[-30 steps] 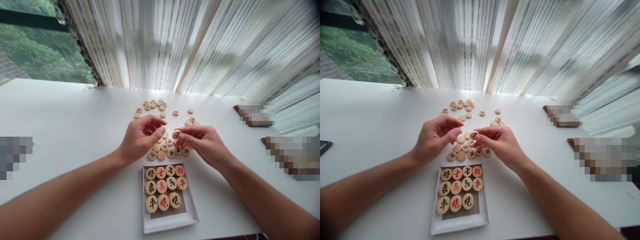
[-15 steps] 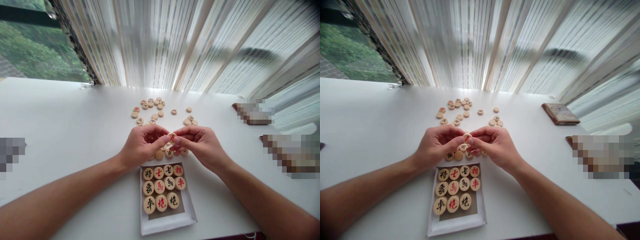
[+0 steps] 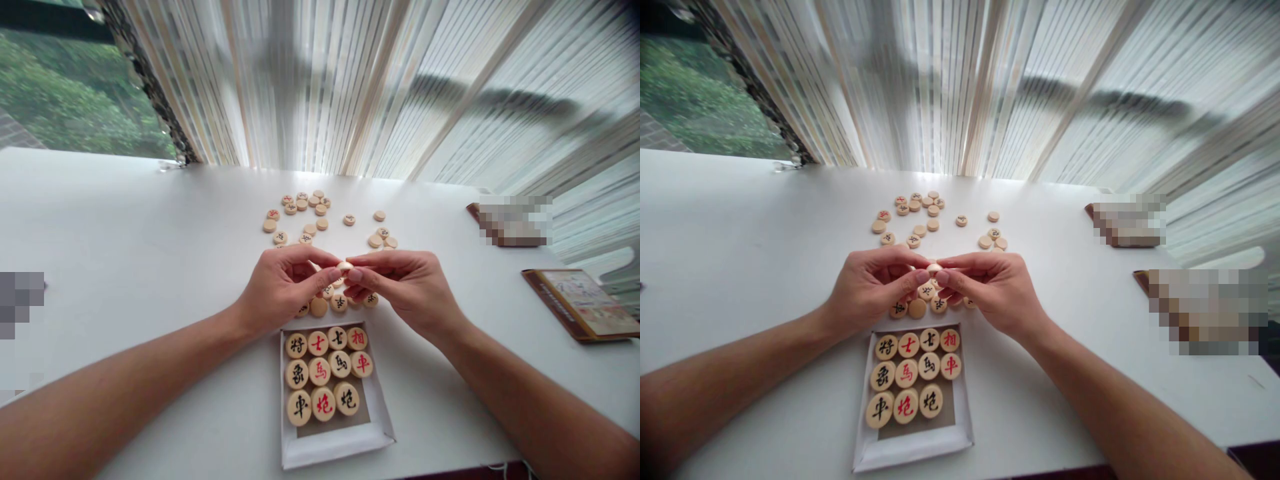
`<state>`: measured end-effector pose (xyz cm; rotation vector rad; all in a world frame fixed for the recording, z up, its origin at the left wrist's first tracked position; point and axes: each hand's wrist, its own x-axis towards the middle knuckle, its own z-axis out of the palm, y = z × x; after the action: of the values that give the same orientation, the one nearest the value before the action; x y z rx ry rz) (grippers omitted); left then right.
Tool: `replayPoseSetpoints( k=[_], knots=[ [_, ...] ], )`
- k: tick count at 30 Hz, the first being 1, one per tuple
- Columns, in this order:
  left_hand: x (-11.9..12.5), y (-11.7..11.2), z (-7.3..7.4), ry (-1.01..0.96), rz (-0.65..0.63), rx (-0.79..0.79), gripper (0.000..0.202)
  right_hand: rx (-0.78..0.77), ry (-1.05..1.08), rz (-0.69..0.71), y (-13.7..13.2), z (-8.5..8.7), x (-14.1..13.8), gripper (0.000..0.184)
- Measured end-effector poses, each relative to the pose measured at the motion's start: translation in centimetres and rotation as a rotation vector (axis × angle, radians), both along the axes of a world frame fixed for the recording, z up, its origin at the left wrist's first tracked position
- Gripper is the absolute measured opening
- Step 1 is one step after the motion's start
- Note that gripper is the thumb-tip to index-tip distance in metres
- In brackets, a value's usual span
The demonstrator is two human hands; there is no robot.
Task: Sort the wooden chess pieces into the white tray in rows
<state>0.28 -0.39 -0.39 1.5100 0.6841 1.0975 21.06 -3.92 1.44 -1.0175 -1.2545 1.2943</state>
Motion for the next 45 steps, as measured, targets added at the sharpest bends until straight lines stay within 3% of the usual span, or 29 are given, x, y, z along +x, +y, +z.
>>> replayPoseSetpoints(
  k=[6,15,23,31,38,45],
  knots=[
    [0.0,0.03,0.06,0.03,0.047,0.07,0.02,-0.005,-0.019,-0.017,-0.13,0.13,-0.18,0.034],
    [0.1,-0.12,0.3,0.034,0.038,0.041,0.022,0.011,-0.041,-0.02,-0.12,0.04,-0.19,0.035],
    [0.04,0.15,0.4,-0.003,0.0,0.006,0.014,-0.045,0.005,0.031,0.1,0.04,-0.06,0.034],
    [-0.16,0.25,0.3,-0.022,-0.003,-0.076,0.025,-0.132,0.085,0.086,0.21,-0.38,0.25,0.029],
    [-0.08,0.42,0.18,-0.08,-0.096,-0.133,0.03,-0.132,0.1,0.098,0.36,-0.57,0.26,0.032],
    [-0.11,0.12,0.2,-0.022,-0.103,-0.057,0.029,-0.142,0.053,0.087,0.36,-0.41,-0.03,0.039]
  ],
)
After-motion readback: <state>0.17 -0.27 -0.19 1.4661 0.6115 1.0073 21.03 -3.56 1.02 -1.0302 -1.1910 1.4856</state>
